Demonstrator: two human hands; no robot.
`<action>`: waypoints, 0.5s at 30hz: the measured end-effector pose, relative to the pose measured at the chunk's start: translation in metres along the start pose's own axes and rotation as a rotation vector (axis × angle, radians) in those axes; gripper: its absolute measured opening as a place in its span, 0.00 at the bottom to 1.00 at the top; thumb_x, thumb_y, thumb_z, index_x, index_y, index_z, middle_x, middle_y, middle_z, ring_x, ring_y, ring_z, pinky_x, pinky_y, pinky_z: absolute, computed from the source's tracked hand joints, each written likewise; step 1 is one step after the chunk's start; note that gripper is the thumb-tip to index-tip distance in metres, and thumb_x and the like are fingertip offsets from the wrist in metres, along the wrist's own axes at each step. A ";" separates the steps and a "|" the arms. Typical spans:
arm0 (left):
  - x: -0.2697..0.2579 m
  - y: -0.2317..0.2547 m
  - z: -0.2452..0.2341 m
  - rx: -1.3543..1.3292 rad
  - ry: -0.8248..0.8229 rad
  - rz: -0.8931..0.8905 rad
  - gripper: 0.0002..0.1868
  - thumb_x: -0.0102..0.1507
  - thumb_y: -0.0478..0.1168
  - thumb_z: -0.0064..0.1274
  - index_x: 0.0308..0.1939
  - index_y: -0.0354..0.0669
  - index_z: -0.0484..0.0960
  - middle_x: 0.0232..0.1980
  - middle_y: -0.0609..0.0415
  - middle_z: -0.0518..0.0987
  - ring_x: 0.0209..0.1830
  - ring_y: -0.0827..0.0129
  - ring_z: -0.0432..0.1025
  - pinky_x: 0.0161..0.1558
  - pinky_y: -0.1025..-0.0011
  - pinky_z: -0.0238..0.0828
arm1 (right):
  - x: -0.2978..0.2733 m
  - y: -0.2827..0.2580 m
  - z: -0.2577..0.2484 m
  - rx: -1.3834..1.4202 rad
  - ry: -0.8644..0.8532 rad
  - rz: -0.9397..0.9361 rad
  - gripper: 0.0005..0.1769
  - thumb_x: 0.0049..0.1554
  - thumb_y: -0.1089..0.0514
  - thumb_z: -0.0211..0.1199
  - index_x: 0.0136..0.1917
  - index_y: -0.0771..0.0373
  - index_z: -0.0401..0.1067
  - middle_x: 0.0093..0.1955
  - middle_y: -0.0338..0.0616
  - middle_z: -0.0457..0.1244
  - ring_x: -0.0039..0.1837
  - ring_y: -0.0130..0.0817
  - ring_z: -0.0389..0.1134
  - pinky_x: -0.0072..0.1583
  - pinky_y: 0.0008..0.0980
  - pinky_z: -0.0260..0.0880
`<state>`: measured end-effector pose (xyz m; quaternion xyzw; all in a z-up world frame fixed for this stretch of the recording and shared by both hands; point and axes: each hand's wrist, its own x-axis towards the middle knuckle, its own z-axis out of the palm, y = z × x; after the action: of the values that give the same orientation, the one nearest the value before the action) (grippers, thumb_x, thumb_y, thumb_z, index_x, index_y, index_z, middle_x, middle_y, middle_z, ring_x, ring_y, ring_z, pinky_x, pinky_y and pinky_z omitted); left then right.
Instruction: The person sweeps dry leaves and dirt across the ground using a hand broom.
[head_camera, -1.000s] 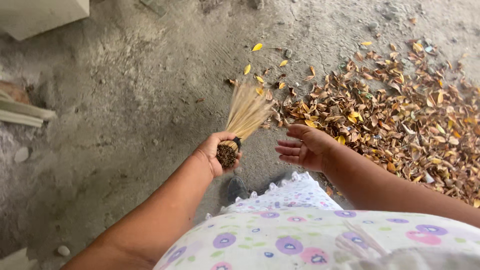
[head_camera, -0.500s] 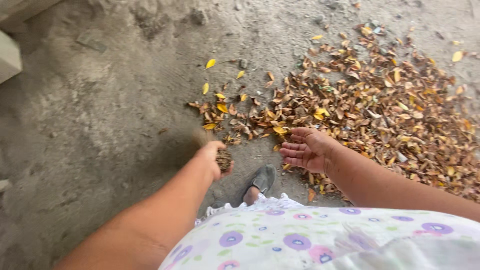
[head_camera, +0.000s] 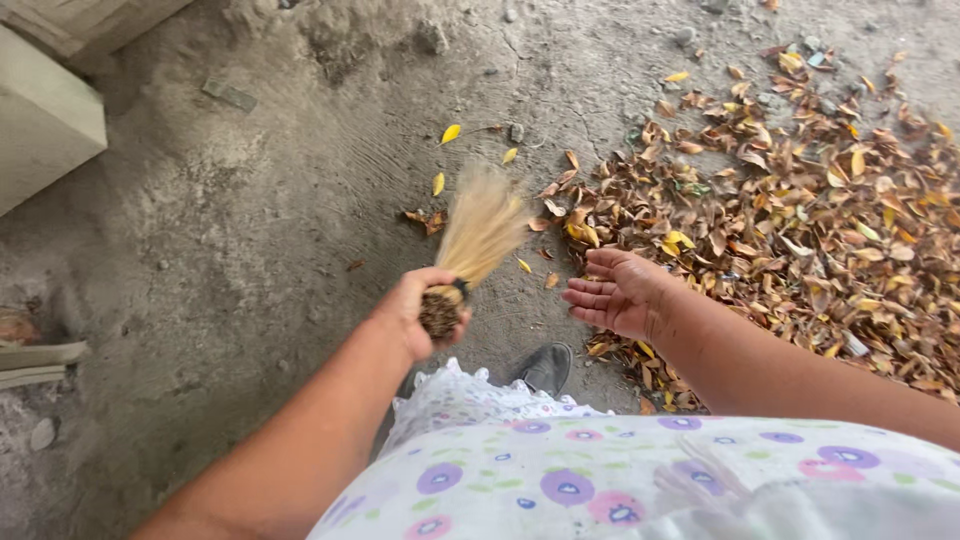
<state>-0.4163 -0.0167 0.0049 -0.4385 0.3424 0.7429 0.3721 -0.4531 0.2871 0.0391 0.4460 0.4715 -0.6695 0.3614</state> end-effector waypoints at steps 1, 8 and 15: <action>-0.003 0.003 -0.019 -0.020 0.117 0.054 0.18 0.57 0.47 0.58 0.43 0.42 0.73 0.30 0.49 0.76 0.24 0.62 0.73 0.23 0.65 0.73 | 0.000 0.001 0.005 0.004 -0.014 0.010 0.35 0.63 0.49 0.55 0.80 0.55 0.52 0.67 0.58 0.65 0.64 0.49 0.70 0.67 0.50 0.71; -0.014 0.064 -0.161 -0.219 0.473 0.200 0.11 0.58 0.46 0.56 0.40 0.47 0.75 0.35 0.50 0.76 0.31 0.57 0.72 0.29 0.61 0.75 | 0.003 -0.007 0.020 0.015 0.007 0.027 0.35 0.63 0.48 0.56 0.80 0.56 0.52 0.67 0.58 0.65 0.63 0.50 0.71 0.67 0.49 0.72; 0.059 0.101 -0.163 -0.268 0.435 0.107 0.12 0.61 0.46 0.52 0.44 0.46 0.74 0.38 0.49 0.76 0.35 0.56 0.73 0.33 0.57 0.76 | -0.007 -0.013 0.025 0.021 0.129 -0.002 0.35 0.63 0.47 0.56 0.79 0.60 0.54 0.68 0.56 0.64 0.65 0.47 0.70 0.67 0.49 0.71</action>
<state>-0.4581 -0.1877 -0.0927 -0.6145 0.3355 0.6886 0.1886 -0.4685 0.2672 0.0539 0.4915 0.4872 -0.6446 0.3248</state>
